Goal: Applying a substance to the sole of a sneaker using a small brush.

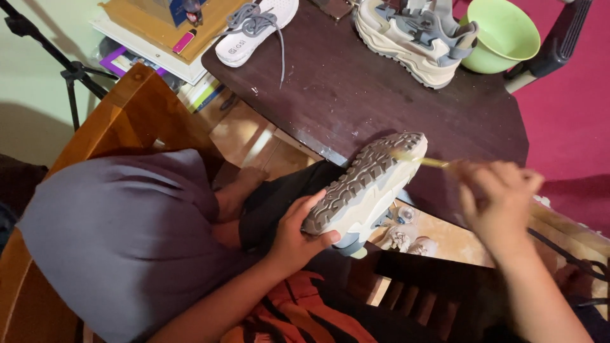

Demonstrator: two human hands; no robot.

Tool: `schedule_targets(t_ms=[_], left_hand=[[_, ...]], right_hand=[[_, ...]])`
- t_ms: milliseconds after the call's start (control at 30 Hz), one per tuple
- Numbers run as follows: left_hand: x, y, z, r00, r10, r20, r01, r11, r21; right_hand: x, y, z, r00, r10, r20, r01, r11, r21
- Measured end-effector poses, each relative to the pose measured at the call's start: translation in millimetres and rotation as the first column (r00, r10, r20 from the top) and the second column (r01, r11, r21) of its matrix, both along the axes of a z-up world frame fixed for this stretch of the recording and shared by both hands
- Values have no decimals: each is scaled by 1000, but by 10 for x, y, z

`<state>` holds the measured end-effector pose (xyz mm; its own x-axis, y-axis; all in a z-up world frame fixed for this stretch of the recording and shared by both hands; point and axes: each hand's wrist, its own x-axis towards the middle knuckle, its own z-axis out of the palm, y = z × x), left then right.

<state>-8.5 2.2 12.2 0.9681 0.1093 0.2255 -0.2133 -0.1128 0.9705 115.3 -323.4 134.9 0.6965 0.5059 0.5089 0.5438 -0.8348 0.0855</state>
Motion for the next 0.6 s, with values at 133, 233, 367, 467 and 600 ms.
schedule_targets(t_ms=[133, 233, 367, 467, 600], left_hand=[[11, 27, 29, 998, 7, -54, -8, 1000, -12], [23, 13, -2, 996, -8, -94, 2, 998, -68], [20, -16, 60, 976, -78, -202, 20, 962, -274], [14, -12, 71, 979, -67, -195, 19, 971, -238], [18, -29, 34, 975, -69, -209, 13, 966, -260]], right_hand=[[-184, 509, -108, 911, 411, -35, -407, 909, 90], [-117, 455, -173, 896, 439, -70, -432, 897, 99], [170, -64, -93, 992, 77, -100, -81, 996, -35], [201, -175, -82, 994, -107, -26, 108, 993, 42], [-7, 275, -100, 981, 140, -131, -128, 987, 98]])
